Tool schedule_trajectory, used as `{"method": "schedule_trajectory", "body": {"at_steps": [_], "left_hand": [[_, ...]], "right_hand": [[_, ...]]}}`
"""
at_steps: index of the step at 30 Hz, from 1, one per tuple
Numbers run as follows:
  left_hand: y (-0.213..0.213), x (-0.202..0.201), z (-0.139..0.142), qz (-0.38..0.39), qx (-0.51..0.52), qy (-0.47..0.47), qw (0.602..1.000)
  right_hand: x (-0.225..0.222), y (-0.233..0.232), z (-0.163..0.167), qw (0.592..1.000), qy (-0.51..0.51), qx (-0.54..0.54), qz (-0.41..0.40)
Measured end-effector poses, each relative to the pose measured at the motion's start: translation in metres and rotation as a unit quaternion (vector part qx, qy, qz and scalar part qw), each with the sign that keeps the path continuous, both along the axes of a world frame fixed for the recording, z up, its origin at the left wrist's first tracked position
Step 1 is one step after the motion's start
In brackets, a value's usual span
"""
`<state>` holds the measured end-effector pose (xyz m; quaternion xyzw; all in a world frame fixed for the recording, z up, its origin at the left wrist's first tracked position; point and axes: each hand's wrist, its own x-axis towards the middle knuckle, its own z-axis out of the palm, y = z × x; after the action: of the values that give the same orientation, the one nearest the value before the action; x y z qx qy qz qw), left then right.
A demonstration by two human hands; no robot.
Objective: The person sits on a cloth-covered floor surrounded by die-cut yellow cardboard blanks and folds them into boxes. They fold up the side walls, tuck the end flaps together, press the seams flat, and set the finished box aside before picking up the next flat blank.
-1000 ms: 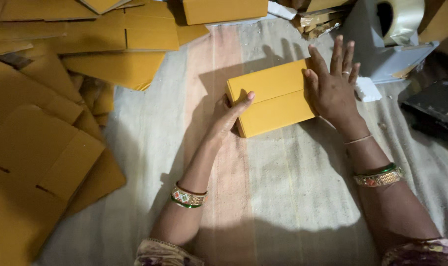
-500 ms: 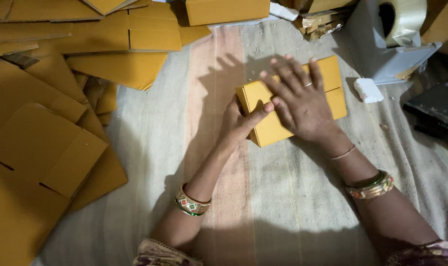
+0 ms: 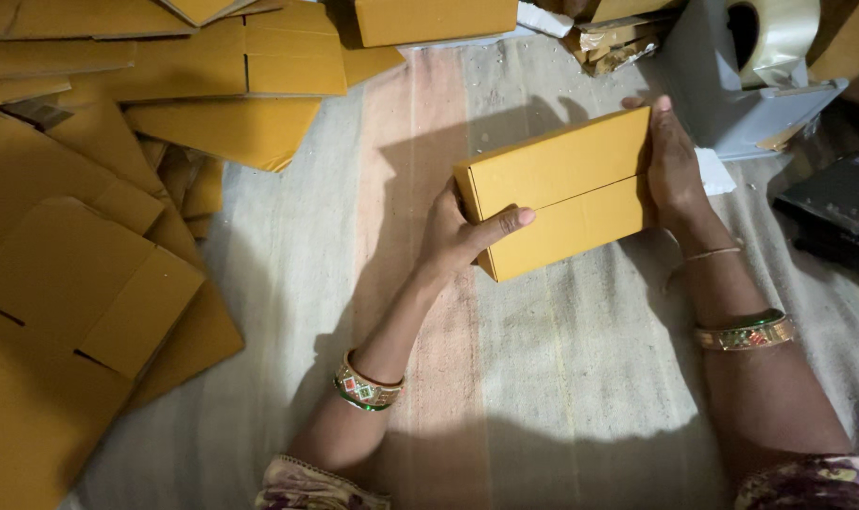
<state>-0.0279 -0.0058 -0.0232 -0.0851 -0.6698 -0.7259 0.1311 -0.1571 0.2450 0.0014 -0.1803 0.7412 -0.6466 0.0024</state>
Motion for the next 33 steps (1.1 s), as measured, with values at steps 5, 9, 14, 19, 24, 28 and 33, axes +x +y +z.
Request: {"method": "schedule_trajectory", "body": {"at_steps": [5, 9, 14, 19, 24, 28, 33], "left_hand": [[-0.014, 0.008, 0.011, 0.042, -0.174, 0.085, 0.980], [-0.015, 0.015, 0.018, 0.082, -0.391, 0.293, 0.869], [-0.012, 0.021, 0.029, 0.059, -0.491, 0.415, 0.764], [-0.013, 0.027, 0.034, 0.054, -0.493, 0.406, 0.768], [-0.006, 0.019, 0.029, 0.059, -0.506, 0.384, 0.770], [-0.012, 0.020, 0.031, 0.057, -0.596, 0.259, 0.758], [0.003, 0.030, 0.040, -0.023, -0.620, 0.076, 0.780]], "right_hand": [[0.006, 0.001, 0.008, 0.990, -0.094, -0.107, -0.001], [0.009, 0.015, 0.028, 0.955, -0.162, -0.195, 0.153], [0.008, 0.030, 0.034, 0.952, -0.265, -0.059, 0.138], [0.001, 0.039, 0.023, 0.940, -0.310, -0.088, 0.110], [-0.010, 0.035, 0.011, 0.936, -0.314, -0.058, 0.147], [-0.010, 0.023, 0.012, 0.935, -0.311, -0.085, 0.150], [0.002, 0.010, 0.018, 0.969, -0.228, -0.029, 0.091]]}}
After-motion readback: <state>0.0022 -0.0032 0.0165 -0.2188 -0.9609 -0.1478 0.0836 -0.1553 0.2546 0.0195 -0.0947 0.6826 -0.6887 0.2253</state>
